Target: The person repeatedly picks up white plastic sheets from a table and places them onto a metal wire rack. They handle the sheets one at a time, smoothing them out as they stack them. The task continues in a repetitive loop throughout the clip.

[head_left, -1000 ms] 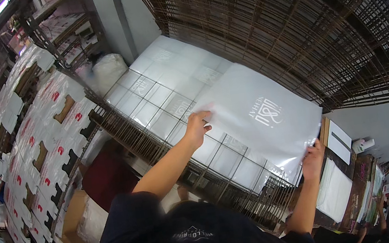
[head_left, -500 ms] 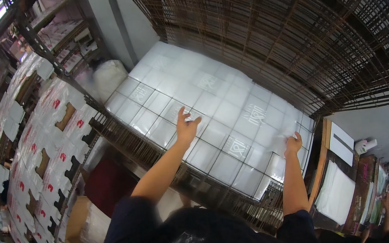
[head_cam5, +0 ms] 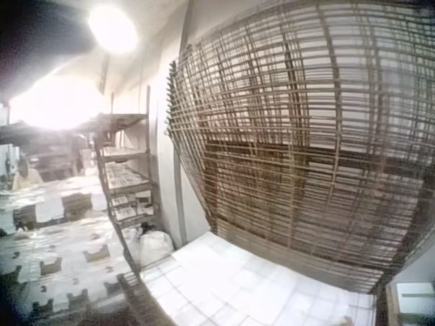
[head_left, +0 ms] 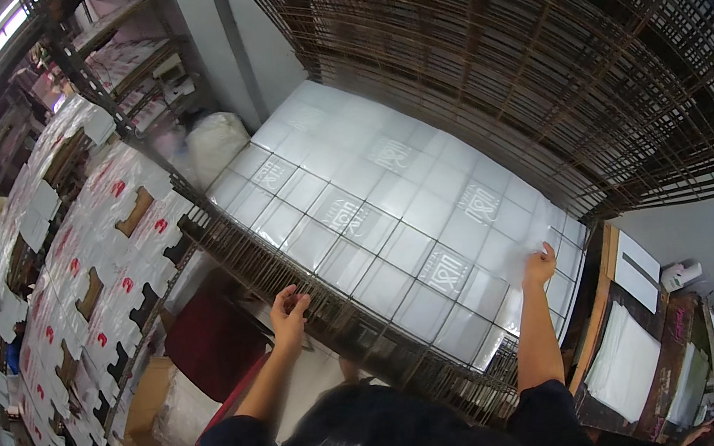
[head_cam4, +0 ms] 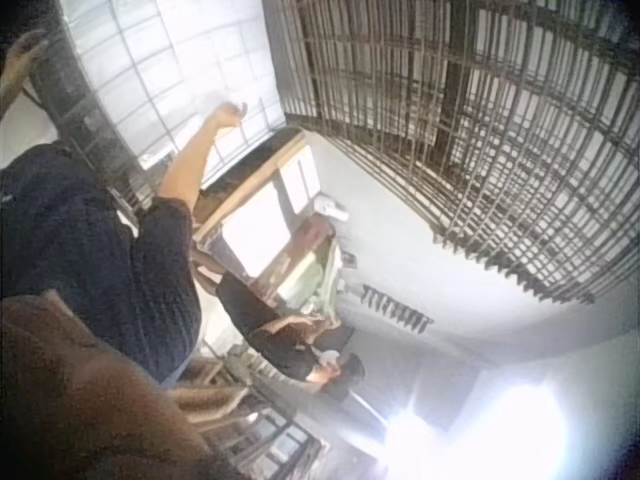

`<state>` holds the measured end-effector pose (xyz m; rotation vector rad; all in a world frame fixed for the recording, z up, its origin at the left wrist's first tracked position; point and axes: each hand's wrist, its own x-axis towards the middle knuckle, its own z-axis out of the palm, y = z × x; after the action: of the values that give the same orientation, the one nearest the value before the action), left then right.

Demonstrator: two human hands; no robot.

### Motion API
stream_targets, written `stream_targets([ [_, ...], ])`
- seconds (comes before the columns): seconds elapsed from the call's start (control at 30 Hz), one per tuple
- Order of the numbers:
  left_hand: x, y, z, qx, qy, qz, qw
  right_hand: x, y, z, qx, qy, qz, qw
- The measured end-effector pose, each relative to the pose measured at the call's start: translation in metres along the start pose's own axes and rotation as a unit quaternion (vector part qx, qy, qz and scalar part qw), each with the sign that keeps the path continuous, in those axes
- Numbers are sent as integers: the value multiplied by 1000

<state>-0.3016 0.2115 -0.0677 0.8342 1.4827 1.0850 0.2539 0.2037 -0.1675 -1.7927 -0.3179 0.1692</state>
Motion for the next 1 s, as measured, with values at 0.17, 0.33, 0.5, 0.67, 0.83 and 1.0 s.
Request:
stream_targets([
  [0.17,-5,-6,-13,-12,5,8,1000,-7,-31,0,49,-21,45,998],
  [0.33,-10,-7,-11,-1,-11,9,1000,5,-21,-3,6,-25,23,999],
  [0.5,-11,0,-4,-2,-34,-7,999,16,-11,-2,-41,-4,12,999],
  [0.67,-5,-7,-7,3,-28,11,1000,11,-25,4,-32,-10,34,999],
  [0.83,-18,-21,-37,4,-18,37,999,26,13,23,-105,-76,-188,973],
  [1.0,-24,-25,0,104,-29,136,985,-121,-120,9,-84,-106,-353,926],
])
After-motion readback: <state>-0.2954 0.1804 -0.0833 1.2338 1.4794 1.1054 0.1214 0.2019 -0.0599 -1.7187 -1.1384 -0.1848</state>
